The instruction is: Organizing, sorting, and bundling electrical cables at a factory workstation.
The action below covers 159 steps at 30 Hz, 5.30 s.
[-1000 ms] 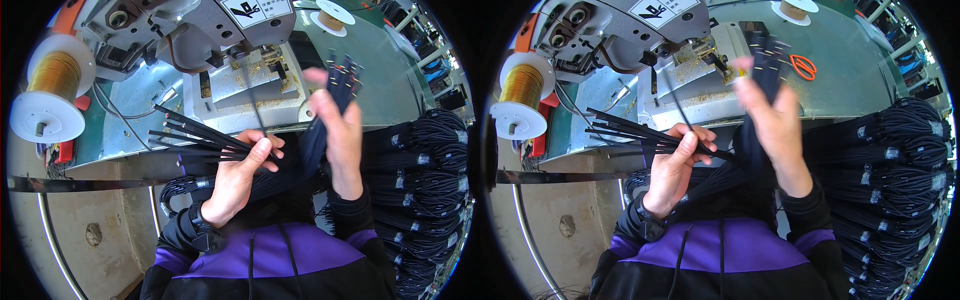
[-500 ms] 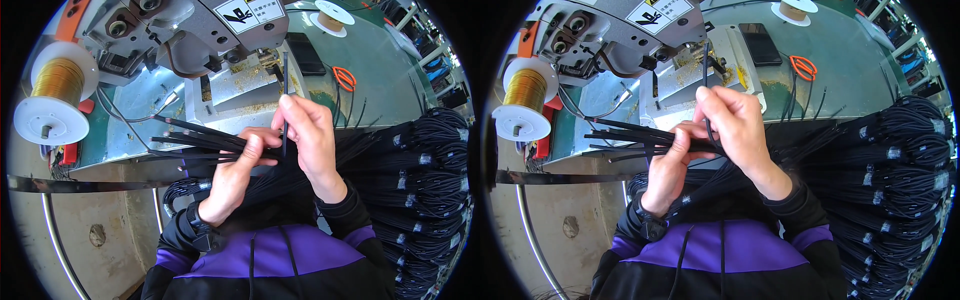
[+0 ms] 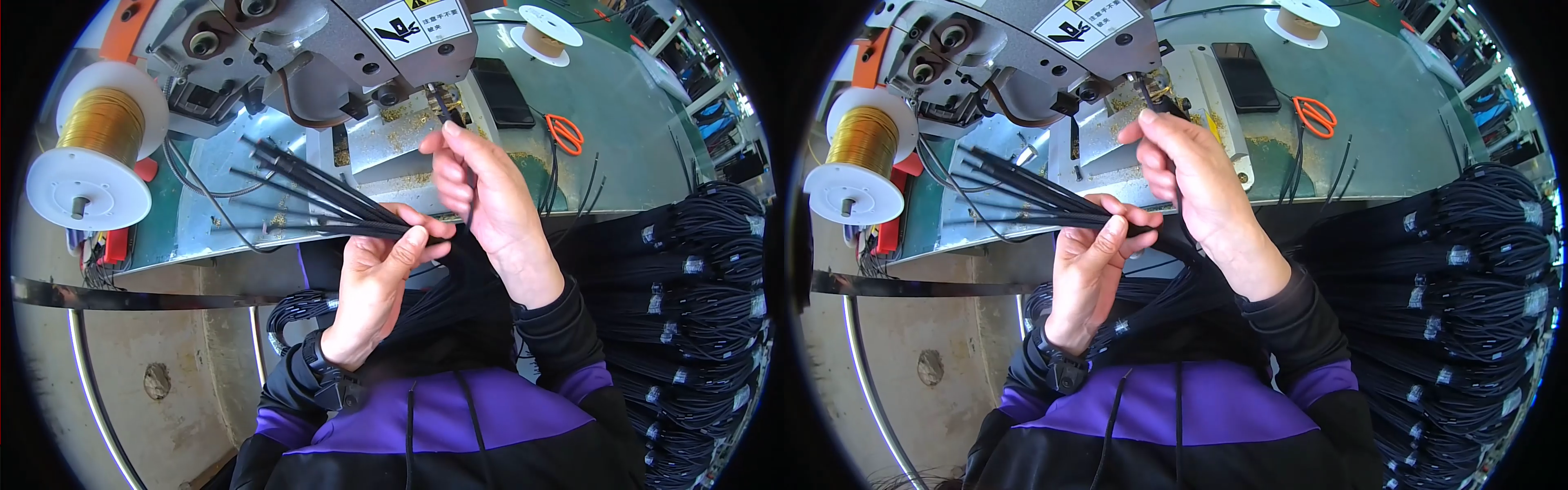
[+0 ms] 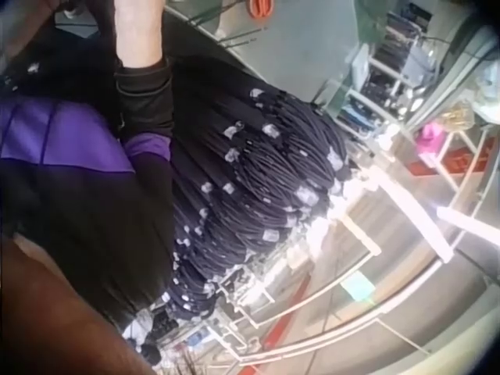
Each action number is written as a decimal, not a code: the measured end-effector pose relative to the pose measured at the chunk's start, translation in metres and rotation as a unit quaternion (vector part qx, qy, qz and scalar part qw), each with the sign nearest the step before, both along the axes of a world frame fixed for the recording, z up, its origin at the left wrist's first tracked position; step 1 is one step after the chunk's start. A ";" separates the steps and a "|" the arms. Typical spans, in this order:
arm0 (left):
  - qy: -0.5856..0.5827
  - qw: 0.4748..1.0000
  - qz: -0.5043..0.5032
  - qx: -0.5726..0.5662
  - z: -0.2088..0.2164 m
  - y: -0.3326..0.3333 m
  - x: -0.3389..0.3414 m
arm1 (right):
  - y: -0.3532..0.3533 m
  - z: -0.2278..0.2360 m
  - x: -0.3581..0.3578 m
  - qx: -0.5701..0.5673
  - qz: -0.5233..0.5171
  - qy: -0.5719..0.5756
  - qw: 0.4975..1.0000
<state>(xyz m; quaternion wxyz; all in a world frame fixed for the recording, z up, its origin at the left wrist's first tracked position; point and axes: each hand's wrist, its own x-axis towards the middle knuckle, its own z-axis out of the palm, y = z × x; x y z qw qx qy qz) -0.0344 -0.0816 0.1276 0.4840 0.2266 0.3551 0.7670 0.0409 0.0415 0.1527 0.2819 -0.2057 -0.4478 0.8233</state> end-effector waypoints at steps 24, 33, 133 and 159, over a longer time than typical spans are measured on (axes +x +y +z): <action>-0.003 1.000 -0.016 -0.020 -0.004 0.000 0.005 | 0.000 0.008 -0.001 -0.008 -0.007 -0.017 1.000; 0.069 0.992 -0.057 -0.092 -0.004 0.001 0.000 | -0.008 0.003 -0.001 0.104 -0.028 -0.069 0.992; -0.009 0.999 0.046 0.002 -0.003 0.007 0.004 | 0.011 0.001 -0.010 -0.157 0.052 0.045 0.985; -0.039 0.996 0.076 -0.008 0.003 0.007 -0.003 | 0.006 0.007 -0.018 -0.156 -0.029 0.003 0.987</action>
